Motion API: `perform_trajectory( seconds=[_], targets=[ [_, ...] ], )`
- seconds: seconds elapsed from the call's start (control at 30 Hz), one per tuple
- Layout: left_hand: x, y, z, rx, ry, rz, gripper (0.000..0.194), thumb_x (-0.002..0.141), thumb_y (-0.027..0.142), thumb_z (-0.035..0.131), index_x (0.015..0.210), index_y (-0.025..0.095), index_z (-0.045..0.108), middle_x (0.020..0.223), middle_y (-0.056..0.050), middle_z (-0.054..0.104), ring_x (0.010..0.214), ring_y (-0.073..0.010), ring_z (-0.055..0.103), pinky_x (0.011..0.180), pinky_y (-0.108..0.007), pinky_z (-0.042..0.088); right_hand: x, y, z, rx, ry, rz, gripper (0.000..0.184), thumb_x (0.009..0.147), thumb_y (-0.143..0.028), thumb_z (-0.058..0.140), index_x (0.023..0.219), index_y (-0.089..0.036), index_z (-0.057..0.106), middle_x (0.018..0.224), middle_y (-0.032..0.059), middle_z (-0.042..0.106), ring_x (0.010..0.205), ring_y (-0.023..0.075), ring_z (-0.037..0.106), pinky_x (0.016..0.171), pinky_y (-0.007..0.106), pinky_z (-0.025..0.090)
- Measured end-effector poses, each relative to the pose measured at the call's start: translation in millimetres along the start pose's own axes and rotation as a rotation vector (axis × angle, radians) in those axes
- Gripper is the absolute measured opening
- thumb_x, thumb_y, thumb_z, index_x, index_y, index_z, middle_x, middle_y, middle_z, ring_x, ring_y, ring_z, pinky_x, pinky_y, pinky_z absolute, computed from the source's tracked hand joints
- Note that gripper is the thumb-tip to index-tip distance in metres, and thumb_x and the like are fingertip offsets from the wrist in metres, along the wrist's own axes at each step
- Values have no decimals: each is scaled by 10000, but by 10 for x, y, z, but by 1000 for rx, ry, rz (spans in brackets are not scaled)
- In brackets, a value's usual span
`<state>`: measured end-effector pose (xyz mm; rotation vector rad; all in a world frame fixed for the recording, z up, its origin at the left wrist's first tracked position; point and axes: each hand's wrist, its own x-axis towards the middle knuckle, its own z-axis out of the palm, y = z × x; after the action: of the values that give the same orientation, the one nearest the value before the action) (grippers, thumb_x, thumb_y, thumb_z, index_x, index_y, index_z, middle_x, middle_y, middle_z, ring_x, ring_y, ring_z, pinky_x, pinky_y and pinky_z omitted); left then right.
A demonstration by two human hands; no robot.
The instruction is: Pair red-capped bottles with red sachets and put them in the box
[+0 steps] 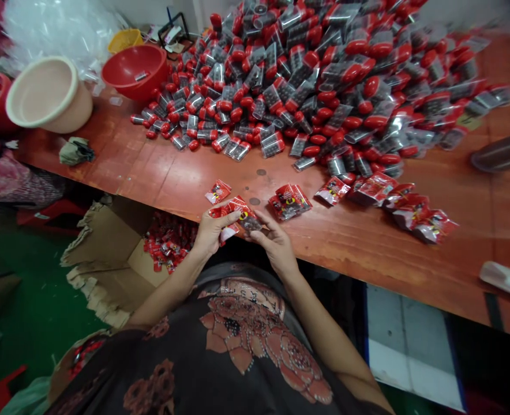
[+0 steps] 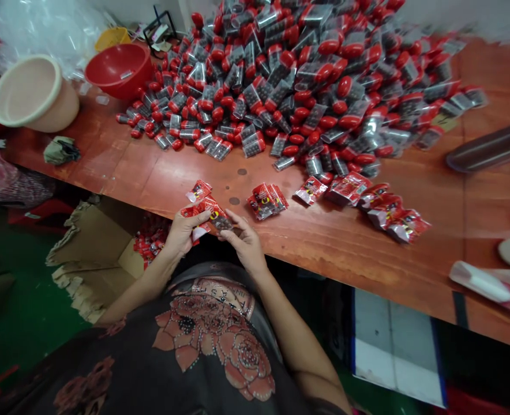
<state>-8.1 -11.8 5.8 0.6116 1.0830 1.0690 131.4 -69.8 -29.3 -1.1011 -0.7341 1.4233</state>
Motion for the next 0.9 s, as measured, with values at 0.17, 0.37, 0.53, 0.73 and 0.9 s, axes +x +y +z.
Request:
perform_trajectory(
  seconds=[0.17,0.37,0.53,0.73,0.9],
  targets=[
    [-10,-40,32,38,-8,-43,357,489,213,892,800,139,733,781,-28,730,643,-116,643,637,-228,508,51,-3,-31,-16,86,18,343,662,-332,793,984,-255,704,899,-11,729,785,162,679,758,360,605],
    [17,-114,75,7,-49,-90,476,502,218,888,947,152,733,855,-48,747,707,-144,677,725,-267,532,55,36,-54,6,171,77,342,595,-340,821,841,-226,614,757,-36,695,657,139,655,618,293,589],
    [66,-190,88,37,-108,-125,484,509,219,886,961,141,730,864,-63,749,719,-153,684,731,-277,541,-18,78,-184,-161,165,79,351,631,-385,793,812,-219,542,655,-68,607,564,110,571,523,234,485],
    [242,-370,158,2,-32,-180,529,480,223,897,964,110,718,839,-78,745,691,-160,685,717,-299,548,105,-279,-702,-741,310,-319,429,724,-415,739,1095,-243,612,888,2,585,722,138,534,666,289,463],
    [454,-593,325,-81,-44,-212,474,436,175,893,868,102,710,750,-48,727,644,-146,664,693,-288,532,633,-437,-1029,-991,293,-329,665,755,-579,649,1283,-187,551,1241,157,578,1095,284,553,918,446,450]
  ],
)
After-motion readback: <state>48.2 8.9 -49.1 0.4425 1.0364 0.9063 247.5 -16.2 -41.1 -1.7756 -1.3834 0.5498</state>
